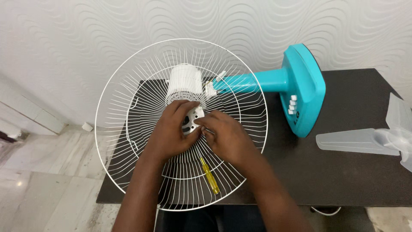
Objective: The person disassembles a teal LG table fan by removing the front grille, unscrewing the blade hub, detaching the fan blades, and removing the rear grille and motor housing. A yellow screwdriver is used to loosen the central hub nut.
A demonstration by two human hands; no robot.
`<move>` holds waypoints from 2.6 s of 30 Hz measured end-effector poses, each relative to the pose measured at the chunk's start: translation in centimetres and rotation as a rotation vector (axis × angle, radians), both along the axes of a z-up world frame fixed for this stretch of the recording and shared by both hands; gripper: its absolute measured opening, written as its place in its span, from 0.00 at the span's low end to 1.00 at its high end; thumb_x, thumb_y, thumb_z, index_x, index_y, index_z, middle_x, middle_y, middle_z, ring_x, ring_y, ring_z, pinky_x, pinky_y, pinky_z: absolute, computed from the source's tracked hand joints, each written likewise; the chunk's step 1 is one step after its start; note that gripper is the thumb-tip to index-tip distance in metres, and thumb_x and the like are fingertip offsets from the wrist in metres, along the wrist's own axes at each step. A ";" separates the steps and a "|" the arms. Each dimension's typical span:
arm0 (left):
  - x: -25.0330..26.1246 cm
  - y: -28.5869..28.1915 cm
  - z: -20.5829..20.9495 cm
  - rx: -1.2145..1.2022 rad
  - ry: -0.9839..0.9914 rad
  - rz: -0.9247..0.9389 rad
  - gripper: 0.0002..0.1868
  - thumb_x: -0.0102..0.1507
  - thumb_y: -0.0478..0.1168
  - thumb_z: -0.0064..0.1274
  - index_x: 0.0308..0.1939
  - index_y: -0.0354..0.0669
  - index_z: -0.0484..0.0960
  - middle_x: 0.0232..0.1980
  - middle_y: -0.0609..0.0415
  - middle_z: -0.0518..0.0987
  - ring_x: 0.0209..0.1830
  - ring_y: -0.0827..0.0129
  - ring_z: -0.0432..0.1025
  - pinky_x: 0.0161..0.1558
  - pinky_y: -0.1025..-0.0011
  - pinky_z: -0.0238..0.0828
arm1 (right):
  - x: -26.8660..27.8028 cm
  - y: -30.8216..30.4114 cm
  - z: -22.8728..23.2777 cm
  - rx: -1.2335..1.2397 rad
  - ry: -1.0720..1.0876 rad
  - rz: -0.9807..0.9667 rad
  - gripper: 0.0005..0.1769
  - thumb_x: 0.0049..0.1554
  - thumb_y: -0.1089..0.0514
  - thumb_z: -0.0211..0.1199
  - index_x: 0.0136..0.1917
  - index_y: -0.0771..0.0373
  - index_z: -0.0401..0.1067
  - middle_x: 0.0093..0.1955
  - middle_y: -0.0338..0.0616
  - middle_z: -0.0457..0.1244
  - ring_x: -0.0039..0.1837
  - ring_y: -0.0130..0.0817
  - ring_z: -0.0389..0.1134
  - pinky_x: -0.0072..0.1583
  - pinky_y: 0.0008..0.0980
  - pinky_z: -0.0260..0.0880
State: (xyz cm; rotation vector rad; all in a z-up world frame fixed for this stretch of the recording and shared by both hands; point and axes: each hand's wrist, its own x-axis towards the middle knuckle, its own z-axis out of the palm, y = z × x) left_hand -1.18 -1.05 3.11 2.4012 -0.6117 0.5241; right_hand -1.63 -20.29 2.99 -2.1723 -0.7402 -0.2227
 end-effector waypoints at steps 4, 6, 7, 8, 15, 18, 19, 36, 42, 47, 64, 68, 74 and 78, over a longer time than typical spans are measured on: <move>-0.1 -0.8 -0.2 0.204 -0.109 0.223 0.35 0.54 0.52 0.67 0.62 0.43 0.77 0.53 0.46 0.79 0.50 0.56 0.75 0.56 0.55 0.66 | 0.0 -0.1 -0.2 0.064 -0.178 -0.042 0.19 0.53 0.66 0.67 0.59 0.63 0.76 0.52 0.47 0.67 0.53 0.40 0.71 0.53 0.38 0.74; 0.0 -1.0 -0.1 0.272 0.016 0.361 0.37 0.53 0.58 0.68 0.60 0.45 0.77 0.49 0.49 0.81 0.43 0.59 0.76 0.56 0.52 0.60 | 0.1 -0.3 -0.2 0.041 -0.140 -0.094 0.18 0.54 0.65 0.67 0.59 0.62 0.76 0.53 0.48 0.67 0.51 0.39 0.72 0.51 0.37 0.74; 0.1 -1.1 -0.2 0.249 -0.008 0.347 0.36 0.54 0.59 0.68 0.60 0.45 0.78 0.48 0.49 0.82 0.42 0.59 0.77 0.57 0.53 0.59 | 0.2 -0.4 -0.3 0.029 -0.121 -0.120 0.18 0.55 0.65 0.67 0.60 0.62 0.75 0.53 0.48 0.67 0.51 0.39 0.72 0.51 0.37 0.75; 0.2 -1.1 -0.1 0.228 -0.032 0.336 0.35 0.56 0.59 0.67 0.60 0.45 0.78 0.48 0.49 0.84 0.41 0.60 0.78 0.57 0.53 0.59 | 0.1 -0.5 -0.3 0.038 -0.120 -0.115 0.18 0.55 0.65 0.67 0.60 0.62 0.75 0.53 0.48 0.67 0.50 0.39 0.73 0.50 0.37 0.75; 0.2 -0.6 0.3 0.117 0.160 0.330 0.41 0.58 0.58 0.63 0.70 0.45 0.69 0.38 0.55 0.88 0.42 0.67 0.83 0.67 0.49 0.47 | -0.2 -0.7 -0.3 0.029 -0.129 -0.127 0.18 0.56 0.62 0.67 0.61 0.62 0.75 0.53 0.48 0.67 0.47 0.38 0.73 0.48 0.35 0.75; 0.1 -0.5 0.4 0.169 0.197 0.337 0.40 0.58 0.57 0.63 0.71 0.49 0.68 0.38 0.55 0.89 0.43 0.67 0.82 0.66 0.48 0.45 | -0.2 -0.6 -0.3 0.054 -0.152 -0.119 0.19 0.56 0.62 0.67 0.61 0.62 0.74 0.53 0.48 0.67 0.46 0.37 0.73 0.47 0.35 0.75; 0.2 -0.6 0.4 0.174 0.167 0.330 0.41 0.59 0.57 0.62 0.72 0.48 0.67 0.38 0.55 0.88 0.42 0.66 0.82 0.65 0.47 0.45 | -0.2 -0.7 -0.4 0.061 -0.156 -0.119 0.19 0.56 0.63 0.66 0.61 0.62 0.74 0.53 0.48 0.67 0.46 0.37 0.73 0.47 0.35 0.75; 4.3 -0.7 -0.4 0.255 -0.173 0.296 0.32 0.61 0.52 0.61 0.68 0.48 0.75 0.59 0.49 0.83 0.60 0.58 0.74 0.67 0.41 0.44 | 0.7 -1.0 -1.2 0.052 -0.241 -0.244 0.22 0.57 0.58 0.67 0.64 0.62 0.73 0.57 0.50 0.65 0.49 0.42 0.72 0.50 0.40 0.73; 2.0 -2.6 -1.8 0.181 -0.299 0.348 0.26 0.62 0.47 0.60 0.63 0.43 0.79 0.64 0.45 0.78 0.65 0.55 0.71 0.67 0.45 0.48 | 0.6 -0.9 -1.9 0.073 -0.251 -0.258 0.23 0.56 0.59 0.67 0.65 0.62 0.73 0.57 0.50 0.66 0.51 0.44 0.72 0.51 0.41 0.73; -0.9 -6.0 -2.7 -0.104 -0.178 0.315 0.21 0.65 0.38 0.57 0.62 0.36 0.78 0.60 0.41 0.78 0.60 0.52 0.74 0.59 0.57 0.70 | 1.0 -0.7 -2.5 0.133 -0.303 -0.256 0.23 0.55 0.61 0.68 0.64 0.64 0.73 0.58 0.52 0.66 0.51 0.42 0.73 0.48 0.36 0.75; -1.3 -9.5 -3.4 -0.346 -0.037 0.265 0.21 0.66 0.34 0.53 0.63 0.33 0.75 0.52 0.40 0.78 0.43 0.59 0.78 0.44 0.63 0.77 | 0.7 -2.7 -3.1 0.392 -0.242 -0.312 0.15 0.53 0.66 0.70 0.55 0.65 0.78 0.48 0.47 0.68 0.44 0.32 0.72 0.42 0.29 0.73; -1.8 -10.1 -2.9 -0.362 0.022 0.268 0.21 0.66 0.35 0.52 0.63 0.34 0.75 0.51 0.42 0.79 0.43 0.59 0.79 0.44 0.63 0.78 | 0.0 -3.0 -2.6 0.335 -0.205 -0.305 0.14 0.55 0.64 0.68 0.55 0.64 0.78 0.49 0.47 0.68 0.42 0.32 0.73 0.41 0.30 0.73; -1.9 -10.4 -2.9 -0.374 0.090 0.240 0.20 0.69 0.36 0.46 0.65 0.34 0.73 0.55 0.40 0.78 0.50 0.56 0.79 0.48 0.62 0.78 | -0.6 -3.4 -3.0 0.233 -0.385 -0.356 0.09 0.57 0.60 0.68 0.52 0.62 0.79 0.49 0.45 0.69 0.51 0.39 0.72 0.51 0.37 0.72; -1.6 -10.5 -3.6 -0.410 0.007 0.200 0.18 0.73 0.38 0.43 0.64 0.33 0.75 0.56 0.40 0.80 0.54 0.54 0.79 0.52 0.61 0.78 | -0.5 -3.6 -3.7 0.147 -0.461 -0.441 0.07 0.55 0.59 0.70 0.48 0.59 0.80 0.45 0.42 0.71 0.54 0.40 0.69 0.56 0.42 0.65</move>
